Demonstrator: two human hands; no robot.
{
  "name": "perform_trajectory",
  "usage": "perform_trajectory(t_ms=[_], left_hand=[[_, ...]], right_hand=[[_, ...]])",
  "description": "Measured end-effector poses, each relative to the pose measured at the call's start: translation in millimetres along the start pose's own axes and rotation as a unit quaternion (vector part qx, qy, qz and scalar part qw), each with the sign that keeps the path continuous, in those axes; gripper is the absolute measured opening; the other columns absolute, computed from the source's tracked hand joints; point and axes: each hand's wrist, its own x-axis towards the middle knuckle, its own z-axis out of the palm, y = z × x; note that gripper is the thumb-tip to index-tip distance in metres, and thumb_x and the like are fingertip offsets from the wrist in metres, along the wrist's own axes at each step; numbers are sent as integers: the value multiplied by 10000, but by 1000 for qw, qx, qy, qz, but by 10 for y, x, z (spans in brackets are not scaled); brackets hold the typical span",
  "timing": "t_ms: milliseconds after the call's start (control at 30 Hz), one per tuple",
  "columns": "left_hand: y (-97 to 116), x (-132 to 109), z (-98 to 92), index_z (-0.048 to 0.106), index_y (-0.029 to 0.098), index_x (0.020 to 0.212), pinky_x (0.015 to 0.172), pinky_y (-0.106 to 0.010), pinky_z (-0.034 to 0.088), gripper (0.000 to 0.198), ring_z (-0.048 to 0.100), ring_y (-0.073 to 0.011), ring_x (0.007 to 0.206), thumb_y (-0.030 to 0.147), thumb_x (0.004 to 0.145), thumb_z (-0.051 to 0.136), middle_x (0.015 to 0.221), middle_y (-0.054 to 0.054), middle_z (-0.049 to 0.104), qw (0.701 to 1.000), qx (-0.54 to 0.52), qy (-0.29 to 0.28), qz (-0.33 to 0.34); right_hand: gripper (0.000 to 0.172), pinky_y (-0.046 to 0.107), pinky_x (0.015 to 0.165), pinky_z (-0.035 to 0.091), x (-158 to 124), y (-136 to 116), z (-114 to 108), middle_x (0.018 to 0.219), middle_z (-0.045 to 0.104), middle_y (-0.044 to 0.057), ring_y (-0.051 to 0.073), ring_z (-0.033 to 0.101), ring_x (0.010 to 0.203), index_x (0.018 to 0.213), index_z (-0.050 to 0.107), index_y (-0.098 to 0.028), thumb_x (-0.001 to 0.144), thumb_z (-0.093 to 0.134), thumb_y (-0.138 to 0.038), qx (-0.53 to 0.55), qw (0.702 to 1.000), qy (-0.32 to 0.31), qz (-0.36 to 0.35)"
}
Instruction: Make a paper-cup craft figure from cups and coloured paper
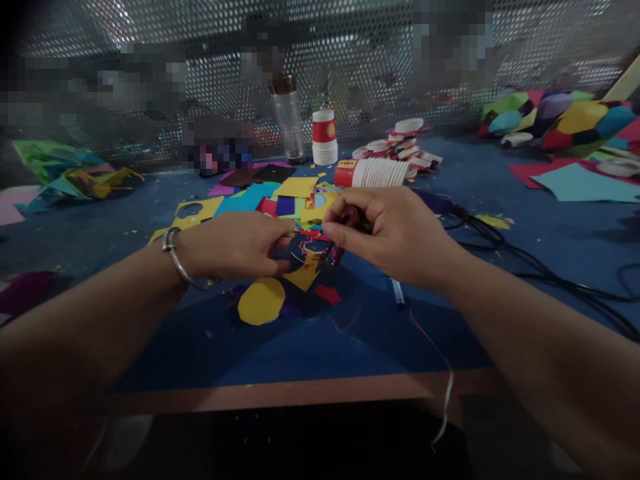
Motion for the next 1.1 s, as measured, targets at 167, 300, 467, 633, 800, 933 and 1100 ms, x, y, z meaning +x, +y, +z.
perform_trajectory(t_ms=[167,300,467,633,800,933,1100], left_hand=[[-483,-10,-220,701,189,1085,736,-332,466,329,678,-250,860,371,858,549,978,-87,753,992,-7,95,-81],[-884,30,-256,736,175,1075,738,-316,480,345,696,-253,896,299,816,545,1025,-103,771,986,-23,93,-134],[-1118,109,-111,738,182,1121,731,-266,487,381,712,-223,898,304,814,547,1013,-84,782,990,-16,24,-138],[-1262,78,-98,754,201,1115,739,-270,489,388,719,-223,899,324,801,563,1009,-82,788,989,-49,17,-138],[-1236,89,-81,762,213,1118,819,-276,490,367,687,-209,946,352,838,568,1079,-68,780,995,-67,13,-74],[-1071,254,108,700,226,1315,965,-335,480,485,650,-247,1106,370,875,557,1265,-98,709,995,-33,89,-39],[-942,442,353,619,214,1441,1114,-526,378,595,481,-388,1339,370,874,526,1387,-164,611,988,21,138,-67]], right_hand=[[160,319,572,458,6,77,-2,662,668,2,166,592,597,775,688,-236,881,667,-354,17,999,29,-30],[163,320,586,429,15,113,-34,654,679,-3,161,601,591,787,709,-225,865,681,-365,-15,998,59,-32],[170,325,586,433,14,157,-67,673,700,-3,174,614,595,815,708,-248,881,667,-400,-14,999,21,-26],[138,339,574,441,24,192,-95,697,723,-1,186,625,604,830,718,-272,862,682,-401,8,1000,2,-13],[122,328,562,434,30,147,-133,674,730,5,166,606,588,850,732,-252,856,678,-362,2,1000,-10,-2],[146,325,538,402,33,125,-150,661,736,13,148,573,553,842,744,-237,848,679,-367,-10,1000,-11,6],[193,324,550,403,34,126,-144,664,733,23,145,558,552,851,766,-220,840,677,-390,-8,1000,-9,14]])
